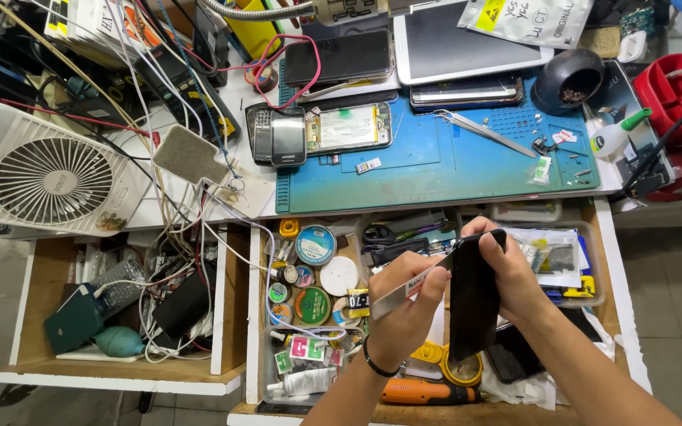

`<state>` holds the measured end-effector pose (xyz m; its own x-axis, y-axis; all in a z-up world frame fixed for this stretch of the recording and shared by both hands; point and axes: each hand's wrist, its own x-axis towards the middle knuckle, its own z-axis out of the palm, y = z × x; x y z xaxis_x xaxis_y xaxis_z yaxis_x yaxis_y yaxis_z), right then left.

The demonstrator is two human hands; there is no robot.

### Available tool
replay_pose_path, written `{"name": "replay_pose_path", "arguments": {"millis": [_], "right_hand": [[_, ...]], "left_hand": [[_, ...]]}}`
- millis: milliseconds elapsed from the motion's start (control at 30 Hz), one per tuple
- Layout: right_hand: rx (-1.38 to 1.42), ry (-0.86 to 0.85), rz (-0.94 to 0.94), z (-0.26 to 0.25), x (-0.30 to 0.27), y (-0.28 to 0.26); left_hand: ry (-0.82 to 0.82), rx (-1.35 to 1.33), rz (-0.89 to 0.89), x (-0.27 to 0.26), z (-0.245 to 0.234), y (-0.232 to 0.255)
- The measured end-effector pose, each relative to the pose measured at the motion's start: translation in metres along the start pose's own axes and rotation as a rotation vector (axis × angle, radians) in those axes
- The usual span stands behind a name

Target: Using a metal pry tool to carefully remove the back cover of a smartphone for repair.

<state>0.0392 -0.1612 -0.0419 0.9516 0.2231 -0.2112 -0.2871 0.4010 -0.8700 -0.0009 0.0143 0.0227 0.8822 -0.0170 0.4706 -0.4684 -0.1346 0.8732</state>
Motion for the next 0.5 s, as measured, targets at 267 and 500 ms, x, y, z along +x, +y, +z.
{"name": "replay_pose_path", "arguments": {"millis": [267,500], "right_hand": [[-0.408,0.285,-0.293,0.015,-0.010,-0.017],[-0.781,0.082,-0.404,0.014,-0.018,-0.018]], "left_hand": [[0.011,0.061,0.189,-0.006,0.015,-0.002],[0.048,0.140,0.080,-0.008,0.013,-0.012]]}}
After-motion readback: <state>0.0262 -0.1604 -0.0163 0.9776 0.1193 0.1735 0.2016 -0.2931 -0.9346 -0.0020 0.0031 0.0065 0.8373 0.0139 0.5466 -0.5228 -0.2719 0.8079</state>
